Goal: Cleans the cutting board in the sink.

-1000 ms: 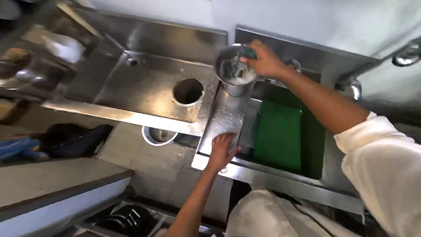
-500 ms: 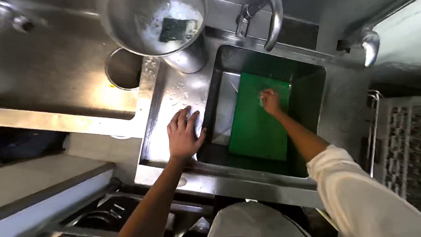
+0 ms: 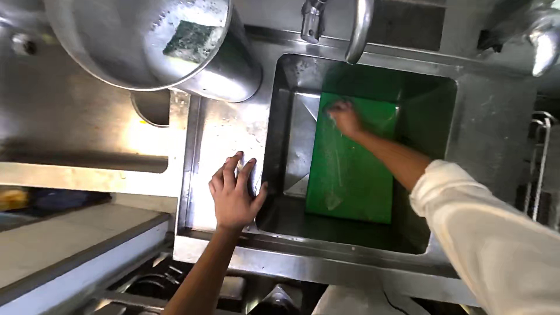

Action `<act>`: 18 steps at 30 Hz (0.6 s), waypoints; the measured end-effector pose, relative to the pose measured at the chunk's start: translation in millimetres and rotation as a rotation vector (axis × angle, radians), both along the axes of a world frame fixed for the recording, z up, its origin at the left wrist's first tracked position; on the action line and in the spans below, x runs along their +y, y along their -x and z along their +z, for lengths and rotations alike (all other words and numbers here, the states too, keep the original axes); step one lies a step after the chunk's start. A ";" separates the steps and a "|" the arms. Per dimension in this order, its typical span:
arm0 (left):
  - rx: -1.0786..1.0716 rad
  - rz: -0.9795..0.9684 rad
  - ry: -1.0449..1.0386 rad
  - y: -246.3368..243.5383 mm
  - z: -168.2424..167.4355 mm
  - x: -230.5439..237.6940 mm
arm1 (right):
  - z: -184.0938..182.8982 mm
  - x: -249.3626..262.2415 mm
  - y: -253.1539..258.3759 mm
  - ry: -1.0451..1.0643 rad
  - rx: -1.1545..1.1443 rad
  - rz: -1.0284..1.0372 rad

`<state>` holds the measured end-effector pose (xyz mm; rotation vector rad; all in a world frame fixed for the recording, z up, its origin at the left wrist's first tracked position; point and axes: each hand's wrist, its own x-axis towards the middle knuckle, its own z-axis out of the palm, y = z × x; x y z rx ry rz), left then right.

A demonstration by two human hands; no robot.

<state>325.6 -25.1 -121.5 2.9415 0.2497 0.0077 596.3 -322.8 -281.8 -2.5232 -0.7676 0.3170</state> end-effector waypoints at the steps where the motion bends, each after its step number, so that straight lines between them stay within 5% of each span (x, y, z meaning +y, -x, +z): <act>1: -0.011 -0.001 -0.001 -0.8 -2.2 -0.8 | -0.9 10.5 -6.9 0.007 0.005 -0.111; 4: -0.004 -0.007 0.009 4.0 -1.3 -2.2 | 38.8 2.5 98.1 -0.021 0.124 -0.103; 6: -0.020 -0.008 0.013 -0.3 -1.9 -0.3 | 70.9 -20.4 183.0 -0.072 0.247 0.127; 8: -0.012 -0.011 0.016 1.0 0.6 -1.9 | 84.4 -40.7 213.9 -0.051 0.349 0.436; 11: -0.005 -0.009 0.017 0.4 -0.5 -1.8 | 55.2 -34.0 128.7 0.041 0.142 0.534; 15: -0.013 -0.004 -0.002 -1.4 -2.0 -1.4 | -0.7 -1.7 -8.0 0.095 0.007 0.017; 18: -0.013 -0.006 -0.003 2.4 -1.1 -1.9 | 20.5 16.4 40.5 0.078 0.082 -0.160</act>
